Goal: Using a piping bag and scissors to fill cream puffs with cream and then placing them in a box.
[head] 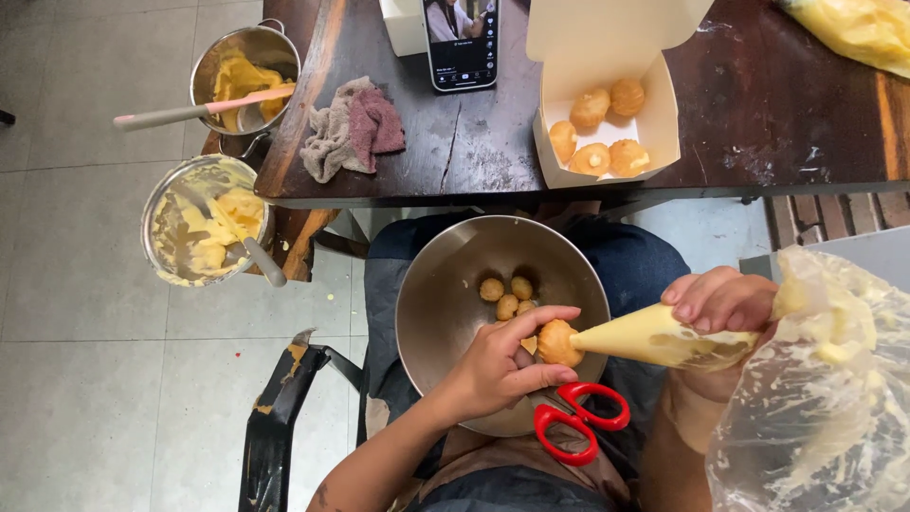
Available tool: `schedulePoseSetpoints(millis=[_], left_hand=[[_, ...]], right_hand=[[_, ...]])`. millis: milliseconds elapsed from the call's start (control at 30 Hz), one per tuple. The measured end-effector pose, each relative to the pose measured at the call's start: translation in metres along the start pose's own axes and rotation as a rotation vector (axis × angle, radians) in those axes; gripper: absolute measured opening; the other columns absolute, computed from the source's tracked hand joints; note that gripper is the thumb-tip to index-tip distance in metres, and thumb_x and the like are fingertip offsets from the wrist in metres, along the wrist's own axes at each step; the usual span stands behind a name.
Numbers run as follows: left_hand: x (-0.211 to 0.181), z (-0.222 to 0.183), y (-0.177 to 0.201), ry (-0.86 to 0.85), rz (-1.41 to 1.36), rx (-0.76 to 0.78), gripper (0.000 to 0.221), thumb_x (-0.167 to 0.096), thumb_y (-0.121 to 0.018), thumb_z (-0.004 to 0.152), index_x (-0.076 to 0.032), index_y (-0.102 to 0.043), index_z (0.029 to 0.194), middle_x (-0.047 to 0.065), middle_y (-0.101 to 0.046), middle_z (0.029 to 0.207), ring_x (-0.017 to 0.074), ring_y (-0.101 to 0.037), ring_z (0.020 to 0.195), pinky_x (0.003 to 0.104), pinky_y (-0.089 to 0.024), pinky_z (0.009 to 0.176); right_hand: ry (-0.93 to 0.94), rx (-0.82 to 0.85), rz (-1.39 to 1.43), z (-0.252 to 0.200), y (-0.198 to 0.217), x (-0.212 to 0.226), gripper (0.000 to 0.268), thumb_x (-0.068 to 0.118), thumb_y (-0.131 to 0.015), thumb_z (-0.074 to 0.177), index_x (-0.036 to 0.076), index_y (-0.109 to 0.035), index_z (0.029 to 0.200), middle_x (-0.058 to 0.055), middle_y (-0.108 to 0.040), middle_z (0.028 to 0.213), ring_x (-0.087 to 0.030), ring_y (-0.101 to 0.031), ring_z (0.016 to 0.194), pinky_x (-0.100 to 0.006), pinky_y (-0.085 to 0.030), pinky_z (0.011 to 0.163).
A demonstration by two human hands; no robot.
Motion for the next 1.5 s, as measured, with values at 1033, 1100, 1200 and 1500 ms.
schedulePoseSetpoints(millis=[1033,1100,1200,1500], left_hand=[[-0.030,0.131,0.043,-0.375,0.426,-0.359,0.052,-0.029,-0.080,0.084,-0.006,-0.058,0.126,0.009,-0.063,0.112,0.0207,-0.064,0.087,0.032,-0.054,0.079],[-0.025,0.157,0.048,-0.353,0.537,-0.396,0.052,-0.034,-0.079,0.086,-0.009,-0.060,0.128,0.006,-0.056,0.110,0.0166,-0.058,0.077,0.030,-0.052,0.069],[-0.013,0.193,0.050,-0.238,0.596,-0.362,0.056,-0.041,-0.076,0.085,-0.010,-0.063,0.130,0.010,-0.064,0.117,0.0267,-0.071,0.090,0.037,-0.056,0.080],[-0.023,0.210,0.032,-0.045,0.805,-0.292,0.059,-0.028,-0.070,0.087,-0.008,-0.051,0.139,0.019,-0.066,0.116,0.0392,-0.068,0.100,0.051,-0.055,0.081]], right_hand=[[-0.214,-0.591,0.337,-0.007,0.065,0.036,0.031,0.055,-0.075,0.096,0.025,-0.075,0.106,0.009,-0.065,0.086,-0.007,-0.058,0.080,-0.027,-0.052,0.085],[-0.208,-0.597,0.325,-0.008,0.069,0.038,0.031,0.055,-0.076,0.096,0.026,-0.076,0.105,0.009,-0.065,0.086,-0.007,-0.058,0.082,-0.026,-0.052,0.085],[-0.218,-0.688,0.255,-0.009,0.067,0.041,0.027,0.057,-0.073,0.097,0.030,-0.071,0.102,0.013,-0.060,0.084,-0.003,-0.055,0.080,-0.021,-0.048,0.083],[-0.291,-0.630,0.416,-0.015,0.056,0.024,0.033,0.056,-0.073,0.096,0.024,-0.071,0.098,0.010,-0.062,0.080,-0.005,-0.060,0.076,-0.024,-0.052,0.079]])
Point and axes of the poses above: each hand's wrist, its own z-axis towards the middle knuckle, its own y-axis out of the back of the hand, x = y × z, the point moved 3 cm from there along z, towards the middle knuckle
